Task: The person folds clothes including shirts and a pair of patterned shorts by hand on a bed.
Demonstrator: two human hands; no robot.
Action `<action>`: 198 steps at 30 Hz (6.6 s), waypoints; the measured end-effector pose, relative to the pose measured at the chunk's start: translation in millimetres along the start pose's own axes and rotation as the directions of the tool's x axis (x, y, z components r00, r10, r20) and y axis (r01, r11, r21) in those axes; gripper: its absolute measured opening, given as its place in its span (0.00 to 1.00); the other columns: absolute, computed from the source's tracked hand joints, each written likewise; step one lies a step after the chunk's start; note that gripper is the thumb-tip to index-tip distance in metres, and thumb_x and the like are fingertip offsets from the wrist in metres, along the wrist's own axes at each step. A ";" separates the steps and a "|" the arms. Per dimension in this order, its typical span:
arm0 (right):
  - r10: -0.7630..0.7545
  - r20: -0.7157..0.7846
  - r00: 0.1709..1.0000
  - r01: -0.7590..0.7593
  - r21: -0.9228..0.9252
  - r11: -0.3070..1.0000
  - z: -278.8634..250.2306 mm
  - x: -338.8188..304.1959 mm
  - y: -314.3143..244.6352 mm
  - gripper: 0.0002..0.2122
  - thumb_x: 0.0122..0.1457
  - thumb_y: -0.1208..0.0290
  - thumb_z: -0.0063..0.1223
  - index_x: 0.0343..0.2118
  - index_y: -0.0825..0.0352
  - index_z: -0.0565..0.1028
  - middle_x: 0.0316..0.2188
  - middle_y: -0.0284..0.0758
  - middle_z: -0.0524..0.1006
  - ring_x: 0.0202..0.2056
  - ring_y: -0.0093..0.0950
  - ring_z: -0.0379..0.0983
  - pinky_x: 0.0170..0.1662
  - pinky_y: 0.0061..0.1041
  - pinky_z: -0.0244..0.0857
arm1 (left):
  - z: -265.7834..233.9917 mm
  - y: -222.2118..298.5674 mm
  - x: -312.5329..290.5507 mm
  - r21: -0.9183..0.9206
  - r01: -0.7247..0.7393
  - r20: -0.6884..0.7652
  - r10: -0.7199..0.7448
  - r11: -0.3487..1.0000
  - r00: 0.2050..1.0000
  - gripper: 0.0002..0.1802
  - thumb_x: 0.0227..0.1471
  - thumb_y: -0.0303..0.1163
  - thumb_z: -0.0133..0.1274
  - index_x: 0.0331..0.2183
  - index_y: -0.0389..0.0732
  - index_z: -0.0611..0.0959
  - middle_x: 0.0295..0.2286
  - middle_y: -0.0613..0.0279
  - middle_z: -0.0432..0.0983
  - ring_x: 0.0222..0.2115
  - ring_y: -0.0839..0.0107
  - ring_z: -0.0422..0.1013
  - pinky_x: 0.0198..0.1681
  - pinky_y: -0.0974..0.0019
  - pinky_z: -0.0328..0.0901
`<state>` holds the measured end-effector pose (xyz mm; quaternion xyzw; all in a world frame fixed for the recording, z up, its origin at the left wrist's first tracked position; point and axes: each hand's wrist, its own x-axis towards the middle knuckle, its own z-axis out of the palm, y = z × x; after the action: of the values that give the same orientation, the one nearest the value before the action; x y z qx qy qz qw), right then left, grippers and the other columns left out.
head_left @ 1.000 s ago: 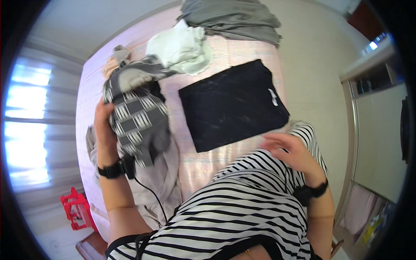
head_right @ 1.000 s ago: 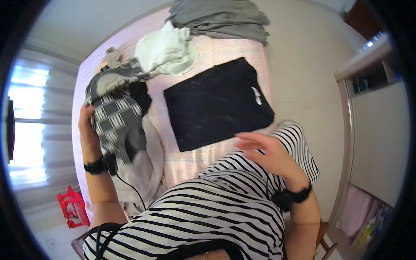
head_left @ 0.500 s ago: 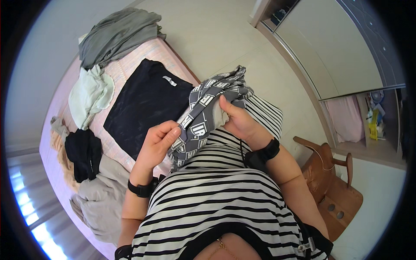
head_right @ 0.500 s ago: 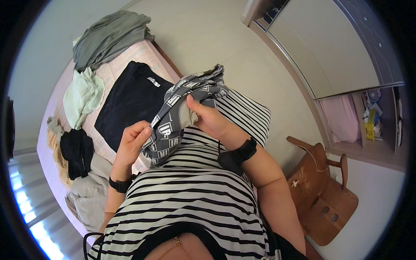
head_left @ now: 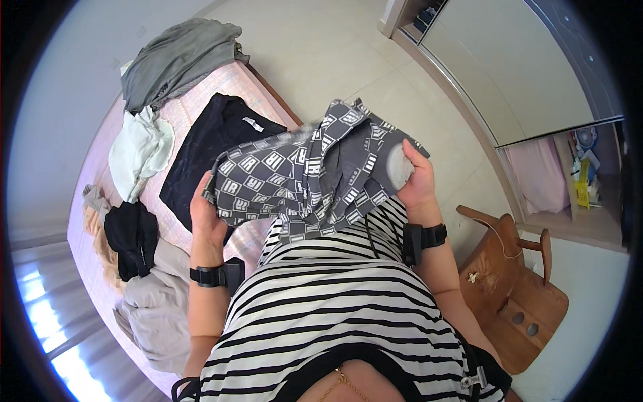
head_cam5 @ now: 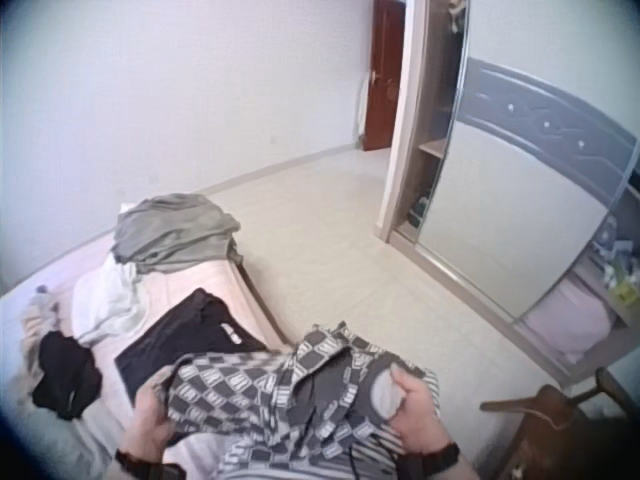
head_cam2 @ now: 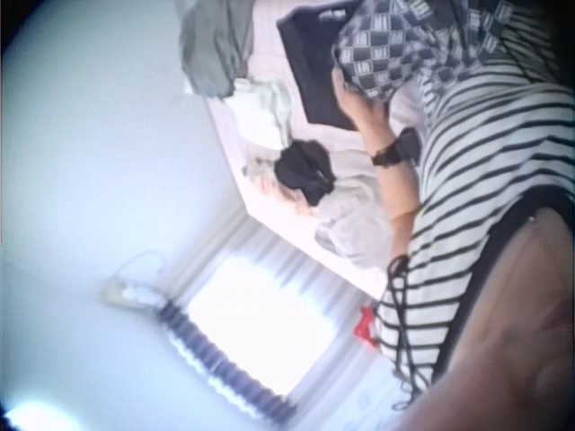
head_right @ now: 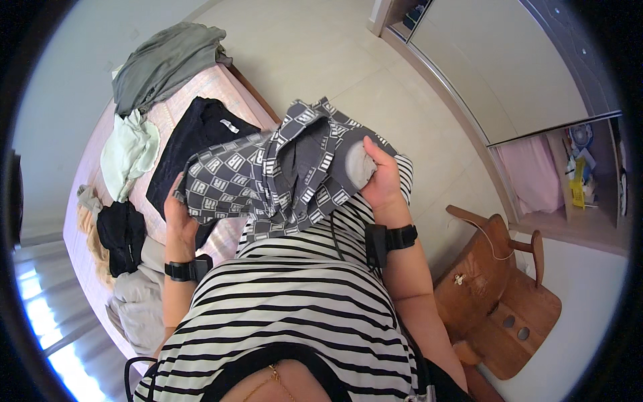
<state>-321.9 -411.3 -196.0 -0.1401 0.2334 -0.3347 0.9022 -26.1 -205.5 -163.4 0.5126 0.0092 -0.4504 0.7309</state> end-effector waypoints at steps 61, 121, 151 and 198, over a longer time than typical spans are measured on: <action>-0.581 0.384 0.718 0.683 -0.229 0.693 111.8 -91.0 -239.1 0.12 0.60 0.70 0.40 0.40 0.72 0.73 0.38 0.40 0.77 0.41 0.33 0.74 0.48 0.34 0.66 | 123.4 201.7 59.1 0.358 -0.740 0.483 0.566 0.569 0.669 0.19 0.58 0.35 0.39 0.46 0.33 0.72 0.42 0.57 0.72 0.43 0.70 0.69 0.47 0.68 0.64; -0.348 -0.314 0.883 -0.102 -0.853 0.511 -206.6 34.0 -65.8 0.10 0.55 0.78 0.47 0.40 0.68 0.75 0.26 0.28 0.75 0.29 0.19 0.69 0.34 0.18 0.62 | -106.8 -38.6 134.7 0.855 -0.165 0.064 0.215 0.492 0.974 0.34 0.47 0.26 0.57 0.54 0.33 0.62 0.37 0.58 0.74 0.30 0.76 0.70 0.36 0.74 0.66; -0.670 0.183 0.720 0.437 -0.869 0.232 -12.8 -108.4 -115.4 0.15 0.46 0.87 0.43 0.38 0.70 0.76 0.30 0.33 0.77 0.31 0.23 0.72 0.39 0.20 0.66 | -131.1 138.2 150.8 0.497 -0.650 0.625 0.282 0.575 0.728 0.27 0.54 0.26 0.48 0.56 0.41 0.64 0.41 0.63 0.73 0.38 0.76 0.70 0.43 0.70 0.66; -0.706 0.249 0.663 0.320 -0.947 -0.034 -1.1 -153.8 -137.2 0.20 0.42 0.87 0.42 0.42 0.73 0.74 0.31 0.33 0.74 0.34 0.22 0.70 0.41 0.18 0.64 | -150.4 198.8 177.1 0.500 -0.698 0.674 0.275 0.513 0.686 0.18 0.57 0.31 0.46 0.50 0.38 0.72 0.34 0.66 0.73 0.33 0.81 0.69 0.37 0.76 0.65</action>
<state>-499.0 -409.6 -90.5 -0.6816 0.4517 -0.4479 0.3616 279.3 -192.8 -171.6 0.5972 -0.5161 -0.2984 0.5366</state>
